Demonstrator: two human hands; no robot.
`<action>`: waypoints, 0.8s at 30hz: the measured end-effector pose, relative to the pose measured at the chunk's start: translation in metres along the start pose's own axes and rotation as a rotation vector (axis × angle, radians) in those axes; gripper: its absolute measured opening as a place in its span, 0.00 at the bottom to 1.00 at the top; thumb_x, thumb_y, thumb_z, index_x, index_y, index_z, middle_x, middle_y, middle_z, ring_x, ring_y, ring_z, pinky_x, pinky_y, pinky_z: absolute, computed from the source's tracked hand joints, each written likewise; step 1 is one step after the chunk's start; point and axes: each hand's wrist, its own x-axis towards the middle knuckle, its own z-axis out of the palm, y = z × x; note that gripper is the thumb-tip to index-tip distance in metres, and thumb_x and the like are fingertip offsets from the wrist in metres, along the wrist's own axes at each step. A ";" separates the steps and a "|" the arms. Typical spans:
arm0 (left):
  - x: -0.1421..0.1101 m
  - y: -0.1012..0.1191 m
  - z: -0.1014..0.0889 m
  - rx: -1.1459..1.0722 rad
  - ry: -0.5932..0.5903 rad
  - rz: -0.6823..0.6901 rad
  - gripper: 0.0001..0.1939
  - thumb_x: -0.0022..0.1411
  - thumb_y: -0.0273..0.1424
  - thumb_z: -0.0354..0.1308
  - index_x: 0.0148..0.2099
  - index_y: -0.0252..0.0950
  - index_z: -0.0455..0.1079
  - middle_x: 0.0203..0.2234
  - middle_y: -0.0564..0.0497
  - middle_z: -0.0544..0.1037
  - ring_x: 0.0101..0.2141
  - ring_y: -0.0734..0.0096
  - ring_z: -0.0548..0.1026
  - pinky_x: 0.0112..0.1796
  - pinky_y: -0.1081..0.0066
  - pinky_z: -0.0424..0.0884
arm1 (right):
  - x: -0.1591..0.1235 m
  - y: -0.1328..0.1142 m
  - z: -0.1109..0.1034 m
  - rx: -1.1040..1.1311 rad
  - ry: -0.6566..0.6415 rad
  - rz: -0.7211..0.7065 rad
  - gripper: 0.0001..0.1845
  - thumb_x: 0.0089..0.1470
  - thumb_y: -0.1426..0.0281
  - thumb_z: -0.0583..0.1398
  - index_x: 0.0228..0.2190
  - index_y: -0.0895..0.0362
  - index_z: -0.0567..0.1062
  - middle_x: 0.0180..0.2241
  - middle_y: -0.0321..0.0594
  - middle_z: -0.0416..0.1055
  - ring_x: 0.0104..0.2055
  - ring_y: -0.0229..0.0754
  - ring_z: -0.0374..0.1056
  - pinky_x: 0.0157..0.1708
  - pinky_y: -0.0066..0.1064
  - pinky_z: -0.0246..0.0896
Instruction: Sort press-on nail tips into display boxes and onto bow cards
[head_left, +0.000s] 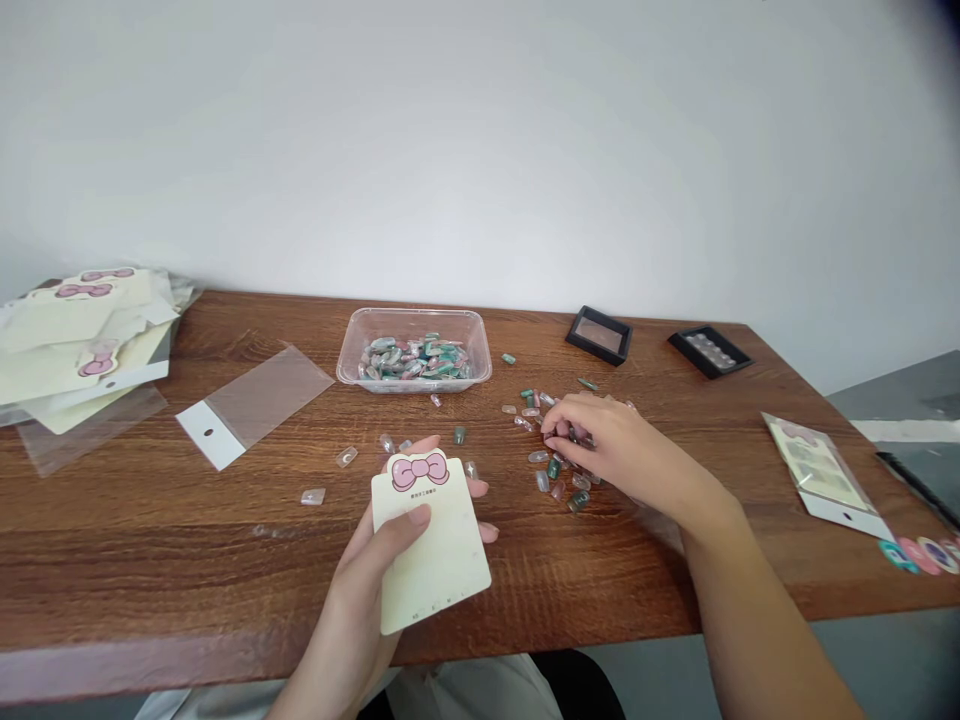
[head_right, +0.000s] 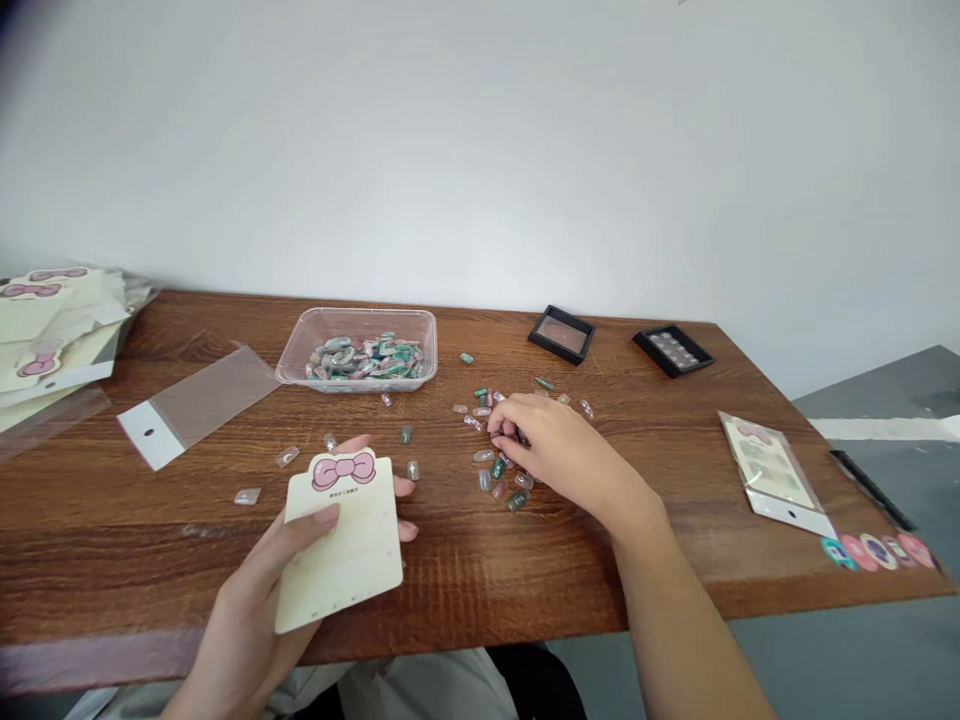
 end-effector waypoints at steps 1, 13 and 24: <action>0.000 0.000 0.000 0.001 0.003 0.001 0.44 0.62 0.37 0.60 0.74 0.36 0.45 0.45 0.38 0.83 0.37 0.48 0.84 0.36 0.60 0.75 | 0.000 -0.003 0.001 -0.004 0.018 -0.015 0.06 0.63 0.73 0.58 0.34 0.53 0.75 0.33 0.36 0.74 0.35 0.42 0.70 0.36 0.33 0.61; 0.000 -0.001 0.001 0.023 0.083 0.083 0.44 0.61 0.39 0.62 0.74 0.39 0.47 0.45 0.41 0.84 0.39 0.48 0.84 0.35 0.61 0.76 | 0.008 -0.024 0.028 -0.088 0.054 -0.240 0.08 0.65 0.77 0.57 0.35 0.56 0.75 0.35 0.40 0.74 0.39 0.44 0.70 0.43 0.37 0.64; 0.000 -0.001 0.003 0.036 0.081 0.110 0.42 0.61 0.38 0.62 0.73 0.40 0.51 0.44 0.42 0.84 0.37 0.50 0.84 0.39 0.59 0.76 | 0.004 -0.026 0.019 0.029 -0.052 -0.178 0.07 0.61 0.71 0.65 0.42 0.54 0.78 0.39 0.39 0.75 0.44 0.46 0.72 0.48 0.40 0.66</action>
